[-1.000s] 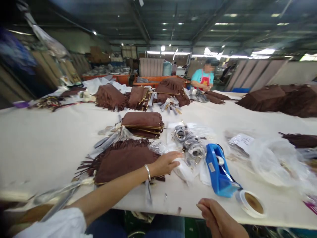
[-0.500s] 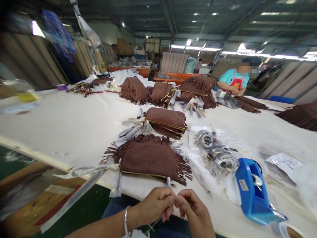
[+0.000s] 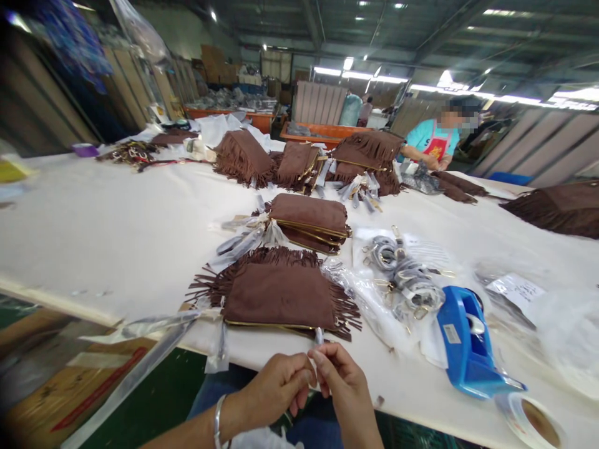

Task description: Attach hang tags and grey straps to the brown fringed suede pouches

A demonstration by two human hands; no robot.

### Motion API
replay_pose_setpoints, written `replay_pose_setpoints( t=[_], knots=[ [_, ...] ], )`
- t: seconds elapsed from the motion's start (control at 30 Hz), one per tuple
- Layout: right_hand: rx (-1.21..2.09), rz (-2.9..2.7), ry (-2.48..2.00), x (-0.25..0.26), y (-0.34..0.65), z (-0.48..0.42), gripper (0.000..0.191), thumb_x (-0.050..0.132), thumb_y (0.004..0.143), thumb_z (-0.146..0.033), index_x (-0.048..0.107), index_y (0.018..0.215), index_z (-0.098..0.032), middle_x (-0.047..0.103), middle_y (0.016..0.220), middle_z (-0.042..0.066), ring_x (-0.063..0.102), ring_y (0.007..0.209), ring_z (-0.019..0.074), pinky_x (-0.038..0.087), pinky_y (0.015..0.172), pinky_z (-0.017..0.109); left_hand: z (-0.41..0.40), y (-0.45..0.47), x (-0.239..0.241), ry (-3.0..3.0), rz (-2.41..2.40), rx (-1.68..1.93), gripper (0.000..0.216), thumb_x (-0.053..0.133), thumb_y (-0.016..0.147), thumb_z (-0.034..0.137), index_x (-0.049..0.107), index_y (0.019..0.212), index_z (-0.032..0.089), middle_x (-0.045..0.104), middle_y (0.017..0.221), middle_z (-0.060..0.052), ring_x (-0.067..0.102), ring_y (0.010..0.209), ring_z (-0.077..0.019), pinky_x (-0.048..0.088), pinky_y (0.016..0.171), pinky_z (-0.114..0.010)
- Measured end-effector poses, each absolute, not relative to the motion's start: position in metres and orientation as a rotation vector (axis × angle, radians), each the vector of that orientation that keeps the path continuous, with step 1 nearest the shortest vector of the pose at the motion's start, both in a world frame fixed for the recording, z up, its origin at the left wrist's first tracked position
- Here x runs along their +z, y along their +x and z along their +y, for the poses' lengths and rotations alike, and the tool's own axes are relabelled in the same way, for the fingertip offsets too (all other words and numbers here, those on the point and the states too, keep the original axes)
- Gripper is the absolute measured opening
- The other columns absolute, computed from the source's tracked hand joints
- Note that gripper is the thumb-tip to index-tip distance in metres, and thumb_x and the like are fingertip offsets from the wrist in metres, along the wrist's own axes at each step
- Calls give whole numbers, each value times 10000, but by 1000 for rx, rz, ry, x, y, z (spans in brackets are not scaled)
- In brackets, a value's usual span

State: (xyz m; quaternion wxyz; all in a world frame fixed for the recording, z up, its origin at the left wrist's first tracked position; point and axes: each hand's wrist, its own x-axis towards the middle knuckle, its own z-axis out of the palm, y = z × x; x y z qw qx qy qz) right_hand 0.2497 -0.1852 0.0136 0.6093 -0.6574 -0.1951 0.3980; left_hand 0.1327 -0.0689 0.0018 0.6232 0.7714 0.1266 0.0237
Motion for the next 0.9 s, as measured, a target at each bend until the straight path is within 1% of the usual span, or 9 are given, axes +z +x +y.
replay_pose_setpoints(
  t=[0.1,0.17,0.27,0.33,0.47,0.6,0.67,0.8,0.9],
  knots=[
    [946,-359,-1456,21,256,-187,322,633,858,-509,624,857,-187,548,668,-15,400,540,85,325,496,204,-47,124,3,2214,280,255,302,312,1005,256,603,982,178,654,913,-52,625,855,-175,494,801,-300],
    [935,-384,-1500,21,265,-188,325,634,852,-512,609,829,-189,584,710,-4,441,565,93,369,536,213,-24,120,4,2510,375,412,235,407,981,235,566,1144,177,608,1186,-99,539,1143,-238,414,1002,-388],
    [880,-572,-1708,17,277,-186,329,629,839,-525,605,836,-197,611,709,0,506,586,122,409,579,238,10,119,3,2808,475,389,467,611,892,279,464,1319,161,503,1373,-137,418,1294,-307,335,1076,-466],
    [816,-734,-1860,15,280,-178,300,590,862,-507,610,880,-209,626,723,-1,539,599,141,417,592,252,28,124,2,2917,428,273,480,666,855,292,501,1285,154,548,1314,-143,479,1224,-314,375,1018,-468],
    [605,-1149,-2034,19,274,-149,178,486,944,-365,603,909,-235,638,779,-8,579,684,155,409,647,261,58,138,8,2878,284,51,169,610,898,307,656,973,163,673,1018,-96,615,953,-251,444,839,-367],
    [275,-1550,-2042,23,270,-113,156,464,958,-228,602,884,-226,639,856,16,575,836,184,389,743,289,84,151,20,2835,208,-16,308,489,964,377,681,806,194,706,860,-46,652,829,-196,443,743,-291],
    [138,-1654,-2071,19,272,-99,170,460,961,-197,600,867,-216,633,846,27,561,851,197,377,765,307,90,157,21,2843,229,-25,308,478,965,347,679,800,182,712,835,-59,659,809,-205,441,730,-292],
    [-2,-1615,-2165,0,277,-82,194,437,978,-180,599,873,-203,628,803,35,557,807,191,369,740,302,89,167,11,2870,366,20,263,417,972,245,642,933,116,703,916,-145,664,854,-258,450,741,-331],
    [-55,-1544,-2185,-13,281,-77,190,433,985,-187,610,918,-203,644,838,42,571,838,193,373,745,292,90,174,2,2855,439,22,293,363,994,261,613,969,109,700,900,-157,668,841,-271,457,724,-342]
  ],
)
